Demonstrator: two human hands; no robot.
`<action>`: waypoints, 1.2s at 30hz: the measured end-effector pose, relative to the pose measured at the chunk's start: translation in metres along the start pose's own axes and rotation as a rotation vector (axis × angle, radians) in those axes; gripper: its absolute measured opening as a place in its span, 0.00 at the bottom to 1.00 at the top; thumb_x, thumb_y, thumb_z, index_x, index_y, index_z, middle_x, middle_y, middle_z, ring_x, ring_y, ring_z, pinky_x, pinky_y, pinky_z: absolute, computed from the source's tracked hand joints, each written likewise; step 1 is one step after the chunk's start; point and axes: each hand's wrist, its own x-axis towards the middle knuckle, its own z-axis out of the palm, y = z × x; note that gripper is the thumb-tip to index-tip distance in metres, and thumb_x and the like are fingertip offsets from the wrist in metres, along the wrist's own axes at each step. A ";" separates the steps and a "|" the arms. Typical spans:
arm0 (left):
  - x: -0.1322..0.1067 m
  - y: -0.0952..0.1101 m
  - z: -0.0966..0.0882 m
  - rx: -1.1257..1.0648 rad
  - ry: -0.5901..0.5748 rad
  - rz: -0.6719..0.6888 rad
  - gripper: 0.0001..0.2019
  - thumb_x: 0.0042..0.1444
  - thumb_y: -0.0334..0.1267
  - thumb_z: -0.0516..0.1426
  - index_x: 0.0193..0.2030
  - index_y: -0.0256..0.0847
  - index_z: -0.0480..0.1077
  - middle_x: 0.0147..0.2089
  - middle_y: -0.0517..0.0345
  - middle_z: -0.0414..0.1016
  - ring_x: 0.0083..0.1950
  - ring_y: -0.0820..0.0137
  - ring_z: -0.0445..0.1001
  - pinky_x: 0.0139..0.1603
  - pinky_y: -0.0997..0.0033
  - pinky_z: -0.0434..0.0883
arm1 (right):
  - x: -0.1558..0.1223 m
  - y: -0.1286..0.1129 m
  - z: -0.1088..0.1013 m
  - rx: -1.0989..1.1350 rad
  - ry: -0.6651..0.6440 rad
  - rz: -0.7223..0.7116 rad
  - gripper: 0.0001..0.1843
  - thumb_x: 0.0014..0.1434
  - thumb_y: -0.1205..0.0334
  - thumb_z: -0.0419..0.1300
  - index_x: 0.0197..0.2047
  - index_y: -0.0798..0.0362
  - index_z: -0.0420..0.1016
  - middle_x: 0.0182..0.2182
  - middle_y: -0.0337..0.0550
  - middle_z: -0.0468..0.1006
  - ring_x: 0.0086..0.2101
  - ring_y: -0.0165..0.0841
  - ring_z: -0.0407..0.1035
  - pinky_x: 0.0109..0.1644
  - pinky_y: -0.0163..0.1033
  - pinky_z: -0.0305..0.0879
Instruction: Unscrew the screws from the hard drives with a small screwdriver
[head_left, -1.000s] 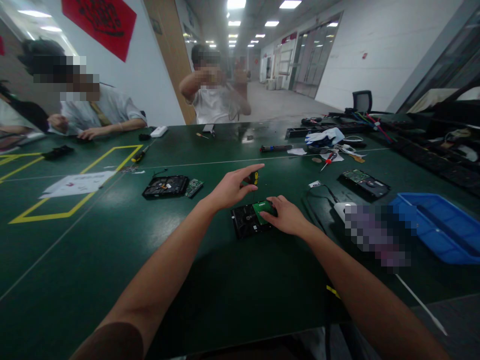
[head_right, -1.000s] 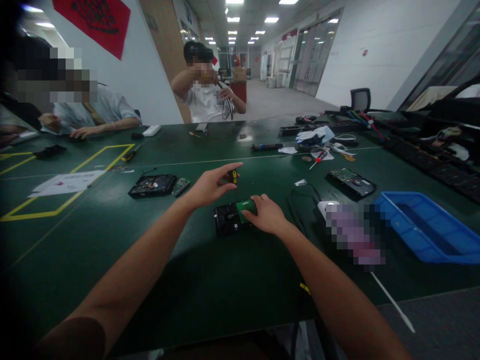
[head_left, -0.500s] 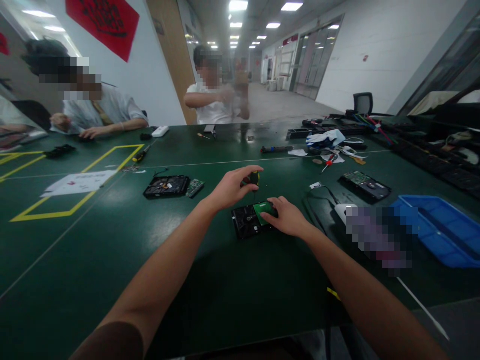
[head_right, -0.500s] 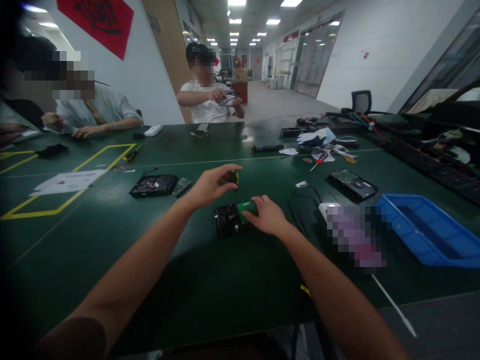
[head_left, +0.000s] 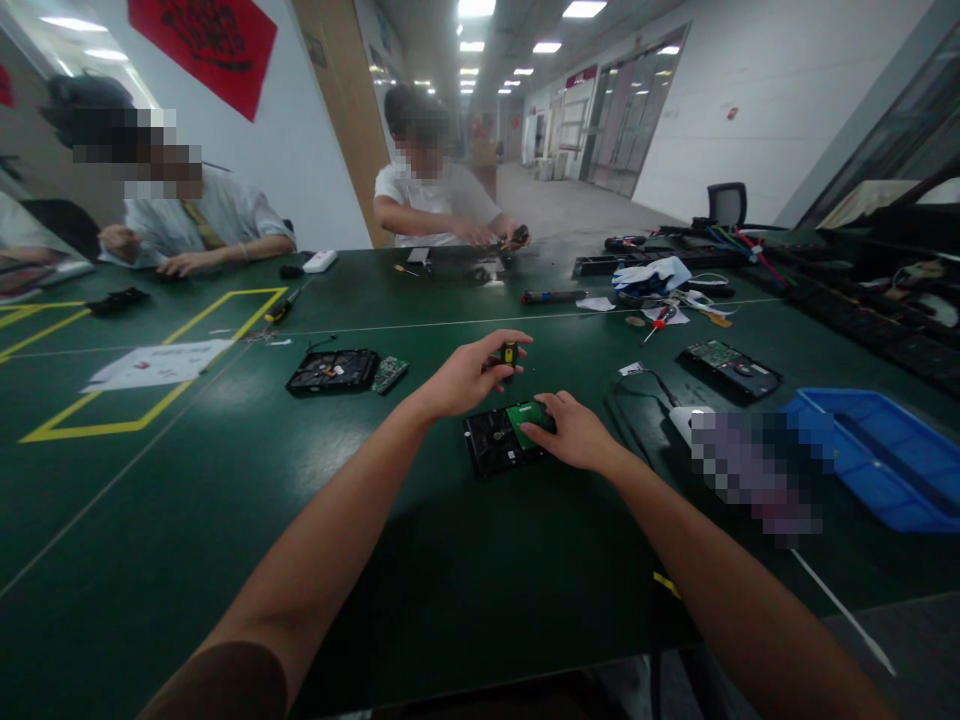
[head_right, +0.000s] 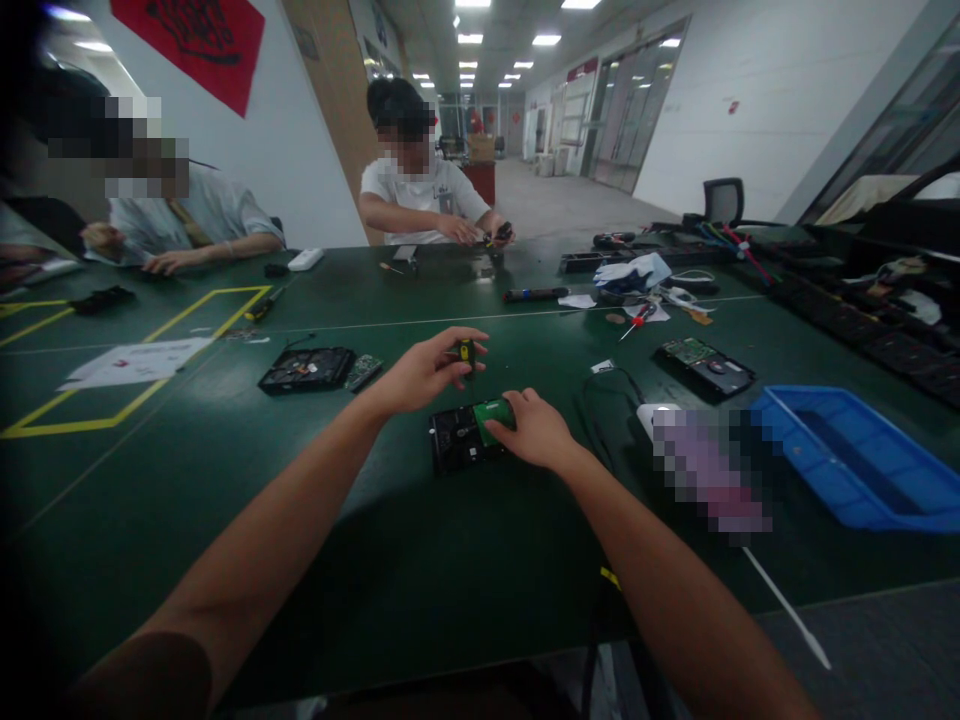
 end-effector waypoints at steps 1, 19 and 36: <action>0.000 -0.001 0.000 -0.012 -0.009 -0.002 0.26 0.66 0.28 0.54 0.70 0.48 0.61 0.60 0.46 0.75 0.54 0.63 0.80 0.41 0.69 0.82 | 0.000 0.000 0.000 -0.001 -0.002 -0.001 0.31 0.67 0.40 0.58 0.64 0.52 0.70 0.48 0.53 0.74 0.41 0.41 0.72 0.44 0.42 0.65; 0.001 0.011 -0.004 0.378 0.133 0.089 0.20 0.63 0.38 0.64 0.62 0.47 0.71 0.55 0.52 0.76 0.48 0.66 0.77 0.46 0.67 0.78 | 0.001 0.001 0.001 -0.007 -0.005 -0.003 0.31 0.67 0.39 0.58 0.64 0.52 0.70 0.49 0.53 0.74 0.42 0.41 0.72 0.43 0.42 0.66; 0.001 0.005 -0.003 0.393 0.133 0.088 0.22 0.63 0.36 0.64 0.63 0.46 0.70 0.56 0.53 0.77 0.45 0.68 0.79 0.47 0.67 0.79 | 0.001 0.004 0.004 0.008 0.014 -0.019 0.31 0.67 0.40 0.58 0.63 0.52 0.71 0.48 0.53 0.74 0.40 0.41 0.72 0.43 0.43 0.65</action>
